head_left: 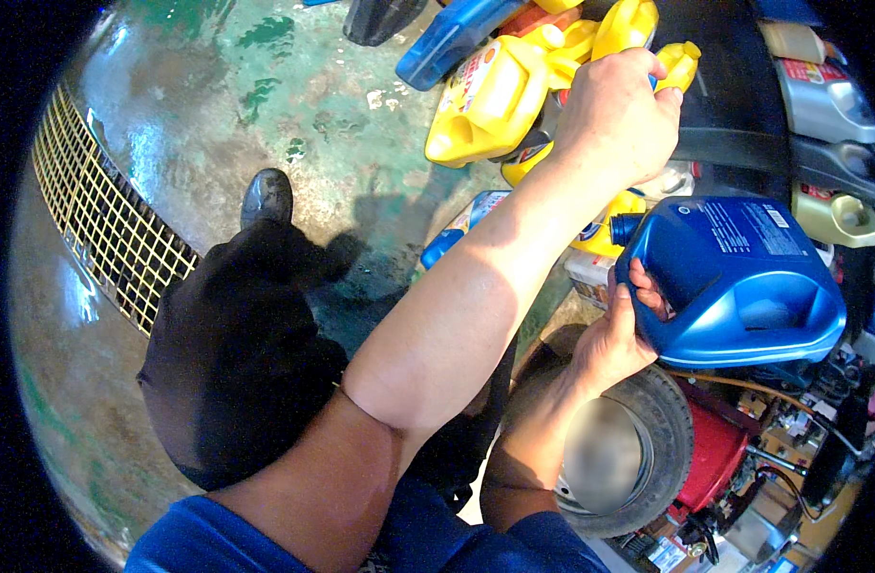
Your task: The person washes their hands and a red cloth under a stream of water, then folds the cloth. They later pick up a blue container of oil and unscrew the cap.
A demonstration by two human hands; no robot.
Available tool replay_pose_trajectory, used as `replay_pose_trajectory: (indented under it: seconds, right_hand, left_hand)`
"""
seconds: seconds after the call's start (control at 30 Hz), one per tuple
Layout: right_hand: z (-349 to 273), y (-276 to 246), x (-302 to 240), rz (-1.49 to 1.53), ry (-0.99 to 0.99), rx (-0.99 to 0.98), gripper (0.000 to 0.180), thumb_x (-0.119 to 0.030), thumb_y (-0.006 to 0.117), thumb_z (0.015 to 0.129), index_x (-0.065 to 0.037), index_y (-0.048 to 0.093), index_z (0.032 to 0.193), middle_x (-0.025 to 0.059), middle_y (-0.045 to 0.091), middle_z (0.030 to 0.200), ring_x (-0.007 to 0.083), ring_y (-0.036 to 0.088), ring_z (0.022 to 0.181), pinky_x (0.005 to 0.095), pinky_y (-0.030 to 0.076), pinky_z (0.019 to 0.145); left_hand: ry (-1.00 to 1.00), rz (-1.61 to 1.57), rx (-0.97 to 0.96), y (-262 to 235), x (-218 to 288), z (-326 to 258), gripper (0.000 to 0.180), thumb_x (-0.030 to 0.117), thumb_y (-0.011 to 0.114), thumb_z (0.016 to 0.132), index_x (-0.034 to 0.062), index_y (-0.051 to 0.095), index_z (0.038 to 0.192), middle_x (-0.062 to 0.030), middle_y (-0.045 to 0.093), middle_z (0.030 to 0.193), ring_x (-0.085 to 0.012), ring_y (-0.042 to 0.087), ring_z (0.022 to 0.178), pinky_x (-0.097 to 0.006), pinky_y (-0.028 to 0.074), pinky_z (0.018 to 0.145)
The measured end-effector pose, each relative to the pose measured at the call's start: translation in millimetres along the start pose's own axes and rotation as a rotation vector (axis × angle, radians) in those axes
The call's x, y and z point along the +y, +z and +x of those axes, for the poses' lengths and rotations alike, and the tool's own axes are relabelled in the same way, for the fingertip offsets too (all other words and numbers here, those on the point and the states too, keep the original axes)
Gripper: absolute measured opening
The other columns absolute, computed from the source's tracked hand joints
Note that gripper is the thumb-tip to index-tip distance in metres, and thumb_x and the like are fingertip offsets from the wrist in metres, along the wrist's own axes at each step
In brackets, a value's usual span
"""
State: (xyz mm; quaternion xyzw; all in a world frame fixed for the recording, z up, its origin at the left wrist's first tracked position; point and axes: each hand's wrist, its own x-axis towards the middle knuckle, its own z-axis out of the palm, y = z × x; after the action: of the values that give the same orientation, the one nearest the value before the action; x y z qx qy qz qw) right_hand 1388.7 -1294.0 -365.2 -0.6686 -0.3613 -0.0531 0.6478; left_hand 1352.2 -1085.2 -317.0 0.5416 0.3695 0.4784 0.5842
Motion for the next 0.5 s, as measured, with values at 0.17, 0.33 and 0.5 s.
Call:
replay_pose_trajectory:
  seconds: [0.17, 0.33, 0.5]
  right_hand:
    - [-2.5, -0.2, 4.1, 0.014, 0.004, 0.004, 0.019, 0.012, 0.064, 0.075, -0.002, 0.057, 0.084, 0.0146, 0.066, 0.098, 0.0256, 0.062, 0.098, 0.0447, 0.048, 0.094]
    - [-5.3, -0.6, 5.2, 0.042, 0.046, 0.049, 0.020, 0.013, 0.065, 0.074, -0.003, 0.058, 0.084, 0.0147, 0.068, 0.097, 0.0245, 0.062, 0.097, 0.0474, 0.040, 0.101]
    - [-5.3, -4.6, 9.7, 0.029, 0.029, -0.009, 0.015, 0.009, 0.063, 0.078, -0.001, 0.055, 0.085, 0.0154, 0.063, 0.102, 0.0284, 0.063, 0.102, 0.0437, 0.058, 0.083]
  left_hand:
    - [0.008, -0.001, 0.037, 5.5, -5.8, -3.5, 0.026, 0.025, 0.068, 0.081, 0.0050, 0.070, 0.097, -0.0187, 0.068, 0.080, -0.0282, 0.068, 0.076, -0.036, 0.053, 0.073]
    - [-0.084, -0.025, -0.091, -0.6, 1.3, -6.9, 0.027, 0.023, 0.068, 0.083, 0.0021, 0.066, 0.101, -0.0211, 0.068, 0.092, -0.0350, 0.066, 0.092, -0.041, 0.051, 0.085]
    - [-0.094, -0.038, -0.095, -2.9, 0.5, -9.9, 0.027, 0.022, 0.068, 0.083, 0.0012, 0.066, 0.100, -0.0214, 0.068, 0.091, -0.0353, 0.066, 0.092, -0.041, 0.052, 0.084]
